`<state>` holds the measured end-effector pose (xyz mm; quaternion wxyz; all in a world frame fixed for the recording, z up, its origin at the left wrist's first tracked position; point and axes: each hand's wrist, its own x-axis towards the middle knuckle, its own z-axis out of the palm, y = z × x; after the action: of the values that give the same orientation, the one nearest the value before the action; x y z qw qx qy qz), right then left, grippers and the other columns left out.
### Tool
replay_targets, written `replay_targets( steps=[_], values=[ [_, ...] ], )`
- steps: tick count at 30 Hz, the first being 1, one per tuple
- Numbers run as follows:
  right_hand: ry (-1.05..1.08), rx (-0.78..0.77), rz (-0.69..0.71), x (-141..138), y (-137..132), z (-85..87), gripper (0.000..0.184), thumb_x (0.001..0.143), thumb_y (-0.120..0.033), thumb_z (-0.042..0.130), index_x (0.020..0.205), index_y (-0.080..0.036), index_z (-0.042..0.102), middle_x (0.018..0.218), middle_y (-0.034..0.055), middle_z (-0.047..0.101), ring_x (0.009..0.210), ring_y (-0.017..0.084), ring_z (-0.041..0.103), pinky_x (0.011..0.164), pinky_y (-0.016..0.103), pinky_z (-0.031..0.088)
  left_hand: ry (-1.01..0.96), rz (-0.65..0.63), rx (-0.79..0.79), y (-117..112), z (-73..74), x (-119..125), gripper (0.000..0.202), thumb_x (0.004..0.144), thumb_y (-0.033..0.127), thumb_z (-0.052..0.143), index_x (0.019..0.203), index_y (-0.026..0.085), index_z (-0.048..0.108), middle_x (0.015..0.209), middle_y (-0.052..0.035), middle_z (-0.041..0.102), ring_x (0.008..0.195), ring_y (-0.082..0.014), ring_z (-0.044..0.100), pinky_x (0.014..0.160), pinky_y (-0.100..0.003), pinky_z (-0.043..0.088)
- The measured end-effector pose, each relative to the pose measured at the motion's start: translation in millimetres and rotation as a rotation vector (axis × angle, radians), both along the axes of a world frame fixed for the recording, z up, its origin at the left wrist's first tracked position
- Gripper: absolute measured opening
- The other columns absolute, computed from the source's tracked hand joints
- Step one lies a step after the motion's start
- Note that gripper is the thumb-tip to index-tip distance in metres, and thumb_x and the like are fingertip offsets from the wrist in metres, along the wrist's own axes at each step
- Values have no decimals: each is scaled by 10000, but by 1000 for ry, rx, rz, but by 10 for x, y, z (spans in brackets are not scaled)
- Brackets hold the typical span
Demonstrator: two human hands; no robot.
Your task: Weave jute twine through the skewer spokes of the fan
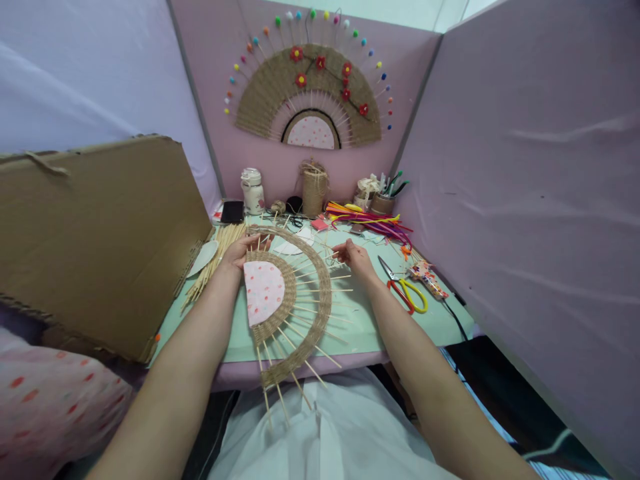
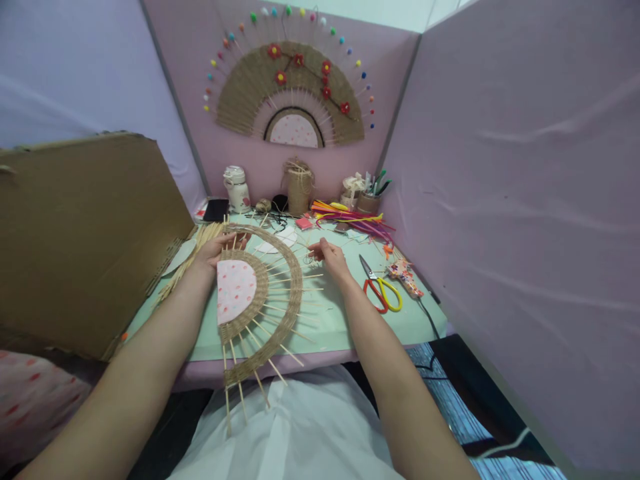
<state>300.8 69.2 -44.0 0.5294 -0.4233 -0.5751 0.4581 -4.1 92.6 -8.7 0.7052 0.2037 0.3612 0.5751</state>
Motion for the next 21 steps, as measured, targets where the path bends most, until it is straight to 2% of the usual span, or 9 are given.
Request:
replay_targets(
  steps=[4, 8, 11, 13, 16, 19, 21],
  values=[
    [24, -112, 143, -2, 7, -17, 637, 737, -747, 414, 813, -172, 678, 803, 99, 687, 717, 184, 605, 687, 305, 443, -22, 34, 31, 26, -40, 18, 274, 804, 41, 512, 1048, 114, 612, 810, -99, 707, 719, -187, 692, 608, -259, 570],
    [73, -244, 335, -16, -1, -13, 796, 707, -833, 268, 816, -159, 678, 787, 118, 690, 760, 220, 633, 720, 335, 458, -78, 117, 102, 35, -51, 61, 299, 793, 36, 527, 1054, 156, 612, 790, -60, 703, 738, -176, 692, 633, -257, 570],
    [131, -289, 417, -17, -4, -1, 840, 717, -835, 198, 844, -158, 679, 796, 125, 690, 774, 226, 636, 728, 342, 463, -99, 159, 120, 37, -49, 79, 291, 788, 23, 523, 1030, 160, 610, 748, -46, 696, 722, -176, 692, 624, -259, 568],
    [143, -289, 429, -8, 6, -2, 805, 744, -809, 222, 856, -159, 683, 819, 122, 690, 771, 215, 632, 731, 332, 464, -95, 173, 137, 48, -57, 72, 308, 785, 7, 509, 1036, 161, 599, 753, -45, 698, 729, -176, 693, 630, -261, 567],
    [114, -283, 361, 17, 32, -18, 738, 781, -762, 269, 875, -162, 688, 823, 109, 681, 740, 187, 615, 718, 307, 460, -58, 164, 99, 85, -97, 39, 301, 785, 21, 516, 1045, 154, 589, 759, -54, 697, 684, -168, 688, 628, -270, 564],
    [81, -277, 286, 44, 46, -34, 661, 795, -722, 342, 885, -167, 689, 758, 85, 657, 679, 159, 585, 680, 283, 451, 37, 180, 36, 130, -171, 22, 289, 750, 52, 578, 1013, 171, 584, 722, -45, 683, 612, -164, 672, 603, -285, 557],
    [62, -273, 283, 52, 41, -38, 611, 794, -697, 395, 879, -168, 688, 710, 68, 635, 642, 146, 566, 654, 274, 442, 146, 234, 46, 155, -230, 35, 323, 700, 37, 611, 981, 190, 564, 703, -24, 667, 603, -163, 666, 591, -281, 544]
  ],
)
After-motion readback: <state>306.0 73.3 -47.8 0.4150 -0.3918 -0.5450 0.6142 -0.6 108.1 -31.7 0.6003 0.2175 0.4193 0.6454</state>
